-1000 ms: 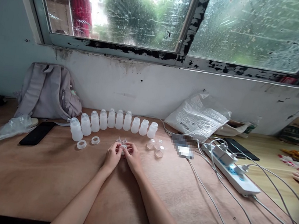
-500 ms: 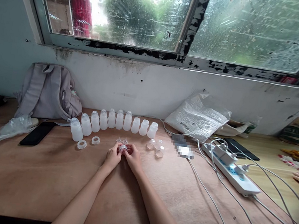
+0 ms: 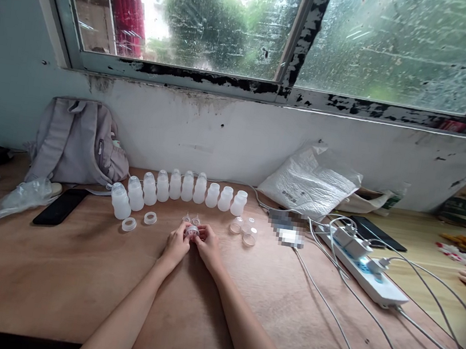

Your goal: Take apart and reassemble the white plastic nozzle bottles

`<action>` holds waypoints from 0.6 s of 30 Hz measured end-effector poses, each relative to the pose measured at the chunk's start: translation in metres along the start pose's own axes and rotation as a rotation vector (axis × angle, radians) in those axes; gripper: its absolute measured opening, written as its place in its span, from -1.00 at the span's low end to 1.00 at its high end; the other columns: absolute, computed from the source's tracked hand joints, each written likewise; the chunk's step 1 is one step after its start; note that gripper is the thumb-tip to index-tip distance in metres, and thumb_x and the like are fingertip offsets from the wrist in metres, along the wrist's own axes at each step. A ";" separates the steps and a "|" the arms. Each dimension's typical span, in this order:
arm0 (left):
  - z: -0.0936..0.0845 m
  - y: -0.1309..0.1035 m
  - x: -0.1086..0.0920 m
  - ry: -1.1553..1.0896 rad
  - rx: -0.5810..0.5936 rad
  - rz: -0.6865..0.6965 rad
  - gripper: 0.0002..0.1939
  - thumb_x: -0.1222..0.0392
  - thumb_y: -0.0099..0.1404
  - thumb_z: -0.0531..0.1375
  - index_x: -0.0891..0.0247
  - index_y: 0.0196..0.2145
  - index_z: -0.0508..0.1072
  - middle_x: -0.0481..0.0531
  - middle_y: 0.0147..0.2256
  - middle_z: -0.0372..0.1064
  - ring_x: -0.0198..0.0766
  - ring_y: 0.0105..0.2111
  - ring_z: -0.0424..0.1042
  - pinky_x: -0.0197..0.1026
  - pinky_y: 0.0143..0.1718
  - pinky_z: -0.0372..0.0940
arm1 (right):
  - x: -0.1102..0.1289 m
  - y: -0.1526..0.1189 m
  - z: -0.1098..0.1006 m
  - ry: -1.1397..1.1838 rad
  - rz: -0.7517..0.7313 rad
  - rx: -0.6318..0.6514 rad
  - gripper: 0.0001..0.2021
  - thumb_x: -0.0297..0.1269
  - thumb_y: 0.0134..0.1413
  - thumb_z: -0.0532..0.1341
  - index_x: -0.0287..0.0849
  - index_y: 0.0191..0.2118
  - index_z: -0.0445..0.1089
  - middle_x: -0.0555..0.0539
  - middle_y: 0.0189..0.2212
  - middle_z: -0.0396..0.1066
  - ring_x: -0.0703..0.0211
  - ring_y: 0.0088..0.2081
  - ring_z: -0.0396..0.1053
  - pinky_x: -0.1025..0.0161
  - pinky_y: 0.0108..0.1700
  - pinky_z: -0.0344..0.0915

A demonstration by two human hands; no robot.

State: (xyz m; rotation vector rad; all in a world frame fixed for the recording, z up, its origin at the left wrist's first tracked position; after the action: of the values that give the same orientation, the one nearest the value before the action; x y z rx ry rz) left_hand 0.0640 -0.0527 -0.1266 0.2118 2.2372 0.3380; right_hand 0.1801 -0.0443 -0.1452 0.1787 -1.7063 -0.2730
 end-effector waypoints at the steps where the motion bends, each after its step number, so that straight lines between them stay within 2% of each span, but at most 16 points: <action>1: 0.000 0.000 0.000 0.003 -0.001 0.001 -0.77 0.34 0.13 0.06 0.18 -0.22 0.31 0.04 -0.33 0.43 -0.21 -0.38 0.40 -0.25 -0.35 0.23 | 0.000 0.000 0.000 0.005 0.002 -0.001 -0.85 -0.36 -0.18 0.12 -0.17 -0.36 0.25 -0.02 -0.48 0.39 0.19 -0.43 0.39 0.24 -0.36 0.34; 8: -0.001 -0.001 -0.004 0.015 -0.006 0.012 -0.78 0.34 0.13 0.06 0.20 -0.23 0.32 0.05 -0.34 0.43 -0.20 -0.39 0.41 -0.24 -0.35 0.23 | 0.000 -0.002 0.000 -0.016 0.021 -0.022 -0.86 -0.35 -0.15 0.10 -0.16 -0.36 0.26 -0.01 -0.49 0.39 0.20 -0.45 0.38 0.24 -0.39 0.35; 18: -0.001 -0.002 -0.006 0.015 0.002 0.023 -0.78 0.31 0.15 0.05 0.19 -0.22 0.32 0.04 -0.32 0.43 -0.23 -0.38 0.41 -0.26 -0.33 0.23 | 0.002 0.000 0.000 -0.025 0.001 -0.021 -0.85 -0.39 -0.21 0.09 -0.17 -0.37 0.24 -0.02 -0.48 0.40 0.19 -0.43 0.39 0.25 -0.38 0.34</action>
State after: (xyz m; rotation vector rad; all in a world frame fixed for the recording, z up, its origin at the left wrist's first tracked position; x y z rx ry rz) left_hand 0.0672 -0.0564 -0.1221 0.2373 2.2511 0.3508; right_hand 0.1799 -0.0453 -0.1435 0.1597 -1.7271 -0.2934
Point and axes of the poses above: each hand's wrist, its own y-axis towards the middle knuckle, its own z-axis out of the palm, x = y × z, the point moved 8 cm from there along y, towards the middle knuckle
